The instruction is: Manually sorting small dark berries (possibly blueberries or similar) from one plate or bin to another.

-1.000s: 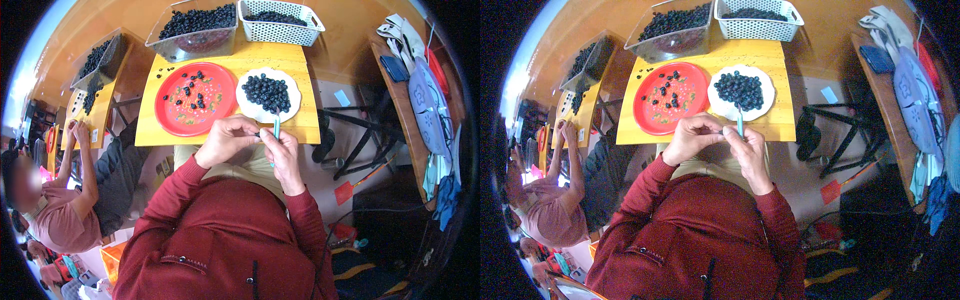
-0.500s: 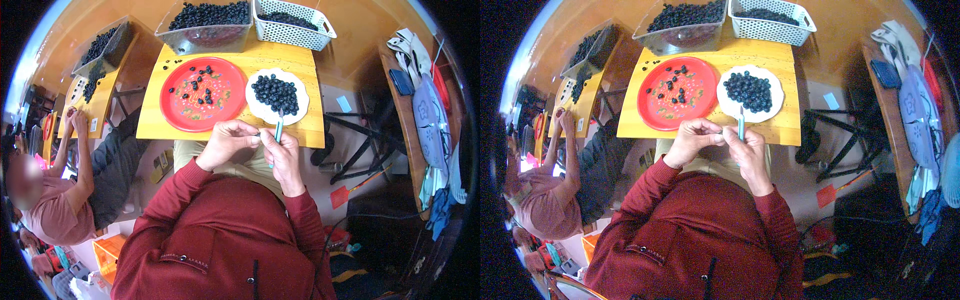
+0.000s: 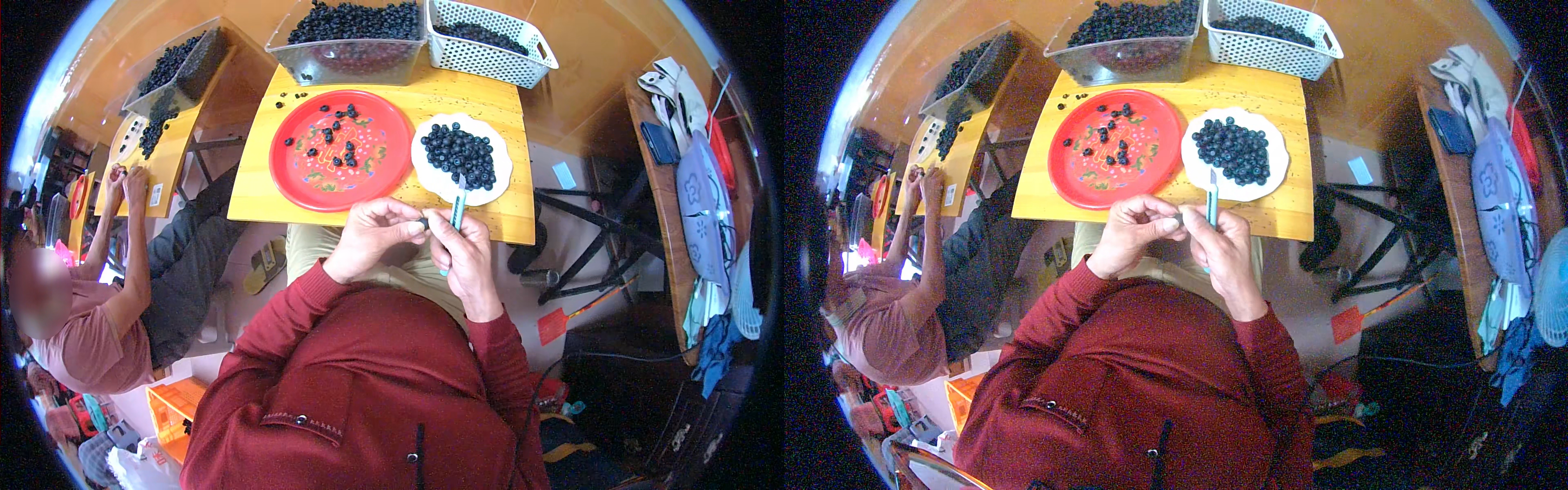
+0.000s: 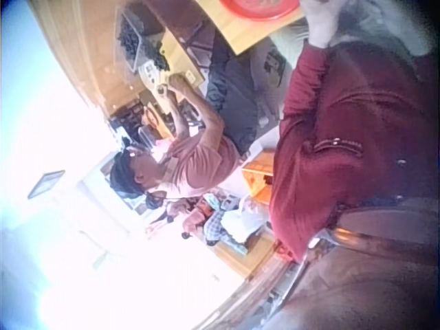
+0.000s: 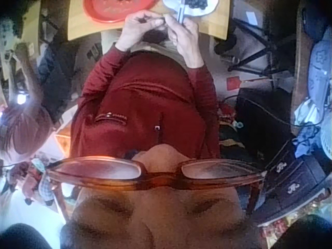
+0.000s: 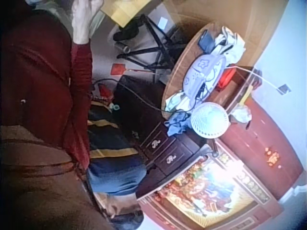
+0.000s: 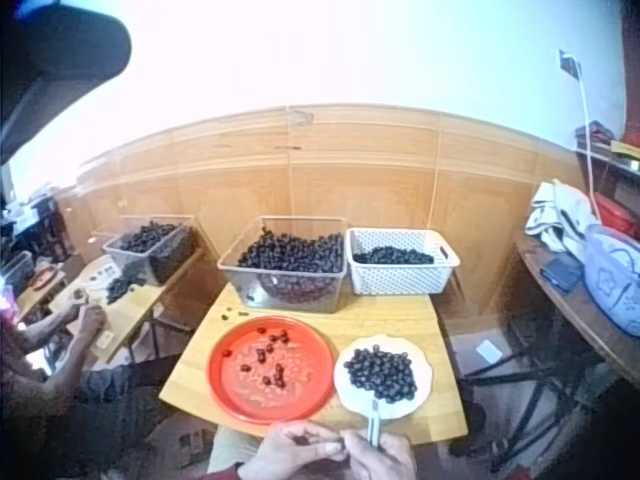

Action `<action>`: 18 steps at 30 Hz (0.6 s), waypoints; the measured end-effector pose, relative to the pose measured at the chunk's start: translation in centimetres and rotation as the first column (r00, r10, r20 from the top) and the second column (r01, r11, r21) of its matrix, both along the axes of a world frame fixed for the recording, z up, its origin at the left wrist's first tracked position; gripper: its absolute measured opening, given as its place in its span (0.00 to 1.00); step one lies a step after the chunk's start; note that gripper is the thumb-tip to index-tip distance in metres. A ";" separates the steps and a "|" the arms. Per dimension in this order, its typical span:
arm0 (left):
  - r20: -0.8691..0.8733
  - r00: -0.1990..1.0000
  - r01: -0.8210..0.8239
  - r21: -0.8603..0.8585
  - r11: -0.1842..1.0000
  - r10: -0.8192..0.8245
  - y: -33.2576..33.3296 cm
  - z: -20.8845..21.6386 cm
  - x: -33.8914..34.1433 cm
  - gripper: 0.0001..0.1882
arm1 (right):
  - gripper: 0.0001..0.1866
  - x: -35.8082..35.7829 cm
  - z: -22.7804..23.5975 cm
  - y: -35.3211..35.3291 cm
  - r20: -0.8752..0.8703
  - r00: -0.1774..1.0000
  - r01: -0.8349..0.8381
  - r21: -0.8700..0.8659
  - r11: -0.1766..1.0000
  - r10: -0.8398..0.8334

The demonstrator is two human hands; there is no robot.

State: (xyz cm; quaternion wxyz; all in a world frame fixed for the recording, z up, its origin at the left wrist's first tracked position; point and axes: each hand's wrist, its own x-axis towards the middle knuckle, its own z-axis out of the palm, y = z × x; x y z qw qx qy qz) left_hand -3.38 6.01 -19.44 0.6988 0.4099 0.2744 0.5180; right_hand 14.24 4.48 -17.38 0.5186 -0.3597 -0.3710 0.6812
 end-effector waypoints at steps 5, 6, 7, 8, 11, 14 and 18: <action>0.118 0.993 0.031 -0.082 0.996 -0.022 -0.3 0.0 -0.5 0.08 | 0.17 1.0 -0.1 -0.6 0.393 0.916 0.029 0.129 0.991 -0.078; 0.148 0.989 0.033 -0.101 0.994 -0.018 -0.4 -0.1 -0.8 0.09 | 0.17 0.9 0.4 -0.8 0.391 0.917 0.026 0.128 0.991 -0.074; 0.147 0.989 0.030 -0.102 0.994 -0.015 -0.4 -0.2 -0.9 0.09 | 0.18 0.8 1.4 -1.1 0.496 0.861 -0.006 0.231 0.973 -0.113; 0.180 0.984 0.030 -0.112 0.993 -0.010 -0.4 -0.2 -1.1 0.08 | 0.19 0.7 1.9 -1.3 0.588 0.792 -0.050 0.327 0.944 -0.162; 0.211 0.977 0.043 -0.120 0.992 -0.017 -0.4 0.2 -0.9 0.08 | 0.18 0.9 1.6 -1.8 0.604 0.771 -0.083 0.409 0.909 -0.201; 0.234 0.972 0.050 -0.111 0.993 -0.022 -0.7 0.3 -1.0 0.08 | 0.17 0.6 2.0 -2.1 0.641 0.736 -0.137 0.453 0.881 -0.215; 0.257 0.966 0.063 -0.088 0.994 -0.038 -0.7 0.4 -1.1 0.08 | 0.15 0.7 2.0 -2.2 0.630 0.734 -0.124 0.492 0.862 -0.254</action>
